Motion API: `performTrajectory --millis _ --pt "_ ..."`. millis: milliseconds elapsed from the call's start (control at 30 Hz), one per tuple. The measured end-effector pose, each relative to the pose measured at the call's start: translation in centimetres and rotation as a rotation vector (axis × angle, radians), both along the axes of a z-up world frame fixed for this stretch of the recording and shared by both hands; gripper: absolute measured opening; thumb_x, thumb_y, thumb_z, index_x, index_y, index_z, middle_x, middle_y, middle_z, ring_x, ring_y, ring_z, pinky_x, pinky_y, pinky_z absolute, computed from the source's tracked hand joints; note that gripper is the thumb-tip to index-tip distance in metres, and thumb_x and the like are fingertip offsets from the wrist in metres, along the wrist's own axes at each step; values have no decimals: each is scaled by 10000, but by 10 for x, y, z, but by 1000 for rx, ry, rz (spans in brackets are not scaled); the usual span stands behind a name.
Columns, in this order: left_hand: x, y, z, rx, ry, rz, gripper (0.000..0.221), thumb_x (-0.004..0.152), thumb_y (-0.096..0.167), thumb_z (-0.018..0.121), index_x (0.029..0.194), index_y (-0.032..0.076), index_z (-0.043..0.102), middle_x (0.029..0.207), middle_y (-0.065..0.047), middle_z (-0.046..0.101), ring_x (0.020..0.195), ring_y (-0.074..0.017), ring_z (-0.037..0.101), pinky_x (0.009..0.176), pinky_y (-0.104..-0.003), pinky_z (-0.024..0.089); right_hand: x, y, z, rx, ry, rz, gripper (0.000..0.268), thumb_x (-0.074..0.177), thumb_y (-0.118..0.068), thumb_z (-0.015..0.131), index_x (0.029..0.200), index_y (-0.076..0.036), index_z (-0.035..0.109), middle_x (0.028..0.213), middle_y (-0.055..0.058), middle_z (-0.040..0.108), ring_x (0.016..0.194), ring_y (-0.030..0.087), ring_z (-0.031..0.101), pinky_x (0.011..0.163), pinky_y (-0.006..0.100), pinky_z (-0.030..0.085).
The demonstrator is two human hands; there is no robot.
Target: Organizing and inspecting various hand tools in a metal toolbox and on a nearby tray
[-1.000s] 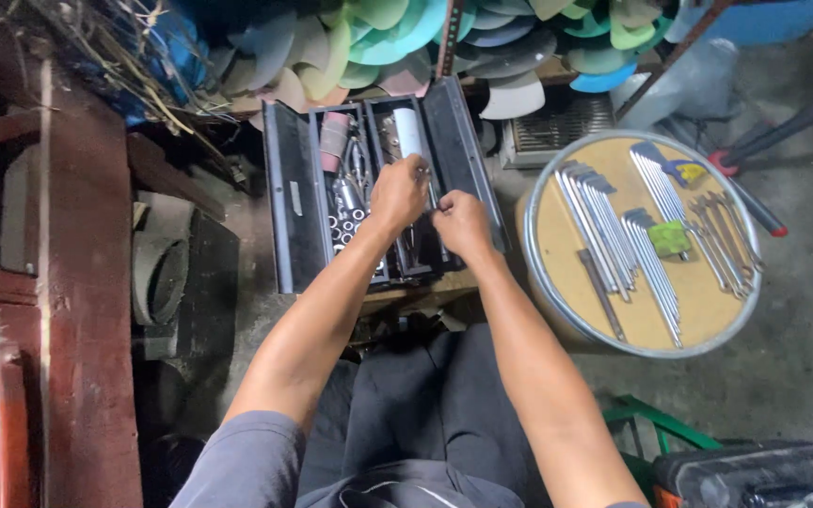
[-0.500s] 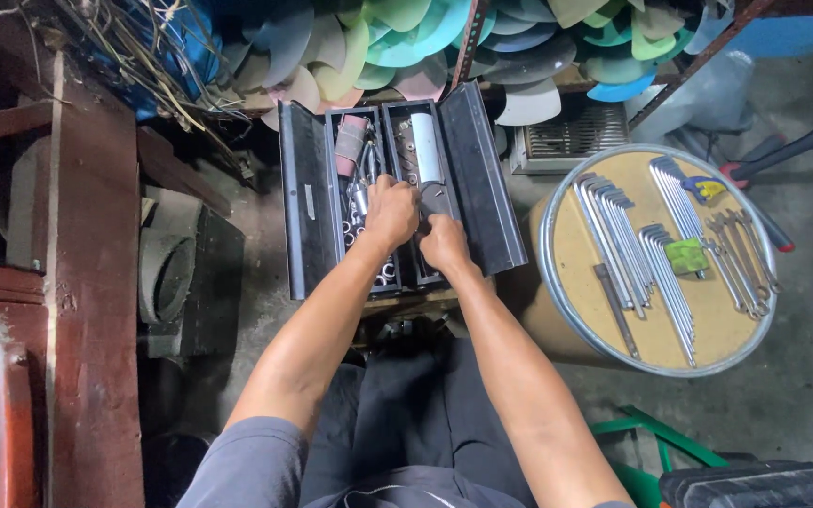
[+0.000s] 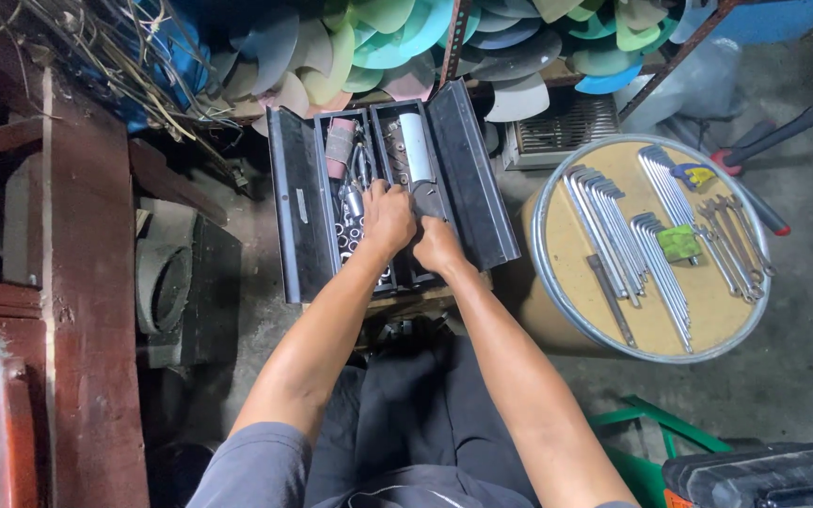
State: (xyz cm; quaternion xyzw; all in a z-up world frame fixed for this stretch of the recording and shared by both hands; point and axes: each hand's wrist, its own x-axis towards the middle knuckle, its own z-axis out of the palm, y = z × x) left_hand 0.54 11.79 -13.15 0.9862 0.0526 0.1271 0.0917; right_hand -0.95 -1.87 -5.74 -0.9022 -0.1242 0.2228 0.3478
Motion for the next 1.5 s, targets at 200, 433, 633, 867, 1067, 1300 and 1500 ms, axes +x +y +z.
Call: performTrajectory --millis 200,433,633,867,1067,1300,1500 --pt "-10 -7 12 -18 2 -13 199 795 243 569 897 226 739 986 20 673 1194 -278 490 890 -419 410 -3 -6 -13 -76 -60 32 280 868 -66 577 1089 34 716 1134 347 689 1164 509 639 992 546 548" --pt "-22 -15 28 -13 -2 -13 201 812 227 560 899 234 742 1013 27 688 1220 -285 484 886 -419 413 -3 -14 -16 -87 -53 14 283 855 -68 565 1084 -1 716 1153 317 690 1205 491 618 1031 551 527" --pt "-17 -18 15 12 -33 -9 182 777 272 626 914 232 739 1075 36 682 1292 -310 439 948 -453 395 -1 -21 -21 -99 -42 -19 268 867 -106 602 1104 -75 724 1116 258 723 1155 440 667 965 514 572" --pt "-17 -40 48 -76 -114 -60 148 827 302 612 952 252 674 1016 12 636 1178 -279 524 878 -425 438 -11 -48 21 -60 -95 -79 232 846 -159 663 1063 -112 729 1032 208 752 1085 408 700 916 517 586" --pt "-18 -108 103 -410 -88 -270 189 853 179 656 1033 216 704 975 -40 677 940 -329 679 779 -441 541 -19 -132 44 90 -241 -284 249 838 -156 732 1084 -125 753 933 167 779 964 349 748 813 485 599" --pt "-20 -214 96 -584 101 -451 335 796 223 715 1118 136 742 1013 -144 719 964 -426 709 841 -517 581 -39 -262 48 -187 -312 -471 263 843 -294 771 1076 -173 769 997 72 786 1041 328 725 891 497 578" --pt "-5 -277 71 -428 197 -494 362 865 219 634 1191 91 725 1077 -153 686 1003 -418 697 901 -494 563 -53 -316 35 -411 -200 -558 281 842 -374 752 1086 -233 749 1035 5 762 1094 288 701 948 490 567"
